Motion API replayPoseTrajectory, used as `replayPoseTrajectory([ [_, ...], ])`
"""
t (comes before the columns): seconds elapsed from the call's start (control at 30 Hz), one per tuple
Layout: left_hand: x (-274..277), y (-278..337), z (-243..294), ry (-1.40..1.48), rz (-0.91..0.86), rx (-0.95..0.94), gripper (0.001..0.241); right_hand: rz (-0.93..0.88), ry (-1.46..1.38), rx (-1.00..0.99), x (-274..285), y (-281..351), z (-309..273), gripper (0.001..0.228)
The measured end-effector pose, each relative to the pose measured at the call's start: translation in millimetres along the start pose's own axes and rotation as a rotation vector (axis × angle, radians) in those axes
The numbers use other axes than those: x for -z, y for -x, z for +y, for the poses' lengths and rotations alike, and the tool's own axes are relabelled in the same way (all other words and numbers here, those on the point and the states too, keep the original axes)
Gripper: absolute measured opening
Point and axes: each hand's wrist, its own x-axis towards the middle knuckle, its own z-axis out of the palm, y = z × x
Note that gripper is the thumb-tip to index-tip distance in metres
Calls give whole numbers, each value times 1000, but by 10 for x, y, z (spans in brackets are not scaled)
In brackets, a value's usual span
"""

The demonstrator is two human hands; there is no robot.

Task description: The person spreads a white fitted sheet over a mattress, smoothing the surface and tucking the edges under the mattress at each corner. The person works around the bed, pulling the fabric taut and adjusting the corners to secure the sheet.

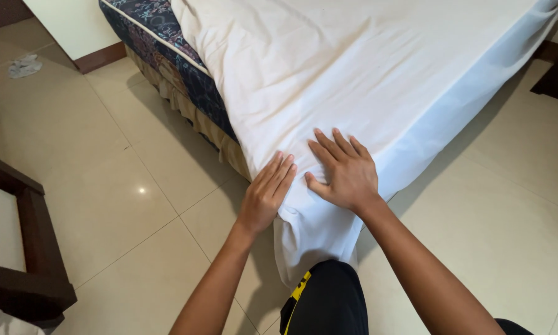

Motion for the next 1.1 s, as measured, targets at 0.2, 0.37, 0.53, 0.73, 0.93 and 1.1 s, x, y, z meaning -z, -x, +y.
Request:
replayPoseTrajectory([
  [0.2, -71, -24, 34, -10, 17, 32, 36, 8, 1, -5, -17, -5, 9, 64],
  [0.37, 25, 120, -65, -69, 33, 63, 36, 17, -34, -8, 28, 8, -13, 64],
  [0.53, 53, 123, -20, -42, 53, 80, 37, 33, -11, -32, -11, 4, -13, 63],
  [0.73, 92, 159, 9, -41, 55, 100, 36, 2, -14, -32, -7, 14, -5, 64],
  [0.93, 184, 188, 20, -79, 44, 114, 35, -29, 10, -43, -22, 18, 7, 67],
  [1.1, 192, 226, 5, -55, 48, 104, 36, 3, -2, -36, -35, 28, 11, 63],
])
